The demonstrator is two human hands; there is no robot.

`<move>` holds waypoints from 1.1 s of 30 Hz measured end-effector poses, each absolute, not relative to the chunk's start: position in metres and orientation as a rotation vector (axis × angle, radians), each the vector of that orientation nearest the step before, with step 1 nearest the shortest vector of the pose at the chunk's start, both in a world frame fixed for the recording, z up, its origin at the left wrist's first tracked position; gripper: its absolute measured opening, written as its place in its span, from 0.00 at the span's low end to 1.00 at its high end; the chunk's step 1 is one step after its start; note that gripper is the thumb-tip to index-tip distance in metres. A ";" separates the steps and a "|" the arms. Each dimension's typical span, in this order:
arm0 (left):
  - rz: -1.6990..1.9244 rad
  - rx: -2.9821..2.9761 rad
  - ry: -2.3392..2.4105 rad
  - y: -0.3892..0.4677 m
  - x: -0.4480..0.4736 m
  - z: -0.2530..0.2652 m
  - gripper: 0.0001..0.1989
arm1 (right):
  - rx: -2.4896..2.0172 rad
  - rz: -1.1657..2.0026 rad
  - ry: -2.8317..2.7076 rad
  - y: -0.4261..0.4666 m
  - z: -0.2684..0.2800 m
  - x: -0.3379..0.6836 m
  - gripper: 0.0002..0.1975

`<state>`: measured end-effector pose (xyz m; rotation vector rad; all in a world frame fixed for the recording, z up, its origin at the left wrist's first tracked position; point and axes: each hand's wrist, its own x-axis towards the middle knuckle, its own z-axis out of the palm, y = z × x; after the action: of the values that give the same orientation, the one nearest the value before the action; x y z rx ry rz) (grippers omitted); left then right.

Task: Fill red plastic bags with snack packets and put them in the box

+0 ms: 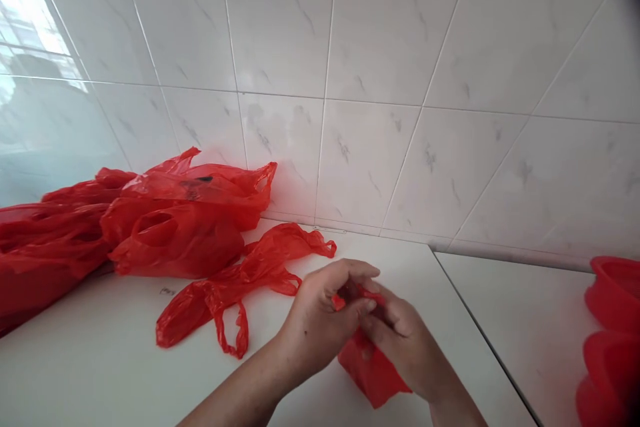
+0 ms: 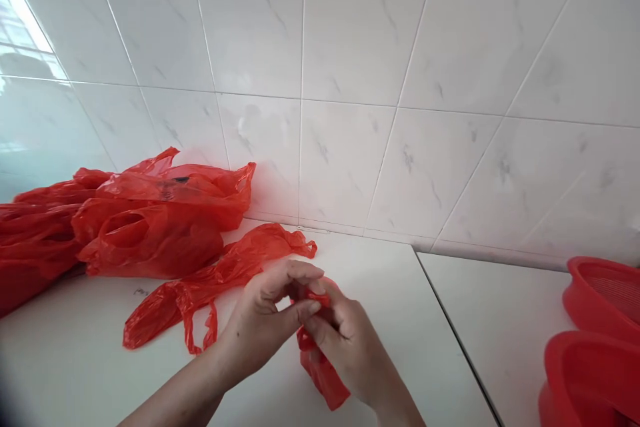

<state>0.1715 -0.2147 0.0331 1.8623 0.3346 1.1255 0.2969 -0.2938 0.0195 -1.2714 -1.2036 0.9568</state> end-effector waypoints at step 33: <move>0.976 2.160 0.738 -0.213 0.189 -0.025 0.09 | -1.821 0.527 -1.223 -0.285 0.003 0.333 0.11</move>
<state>0.1892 -0.2129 -0.0250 2.1602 0.7379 0.9764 0.3331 -0.2852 0.0035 -1.8209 -1.2228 0.5273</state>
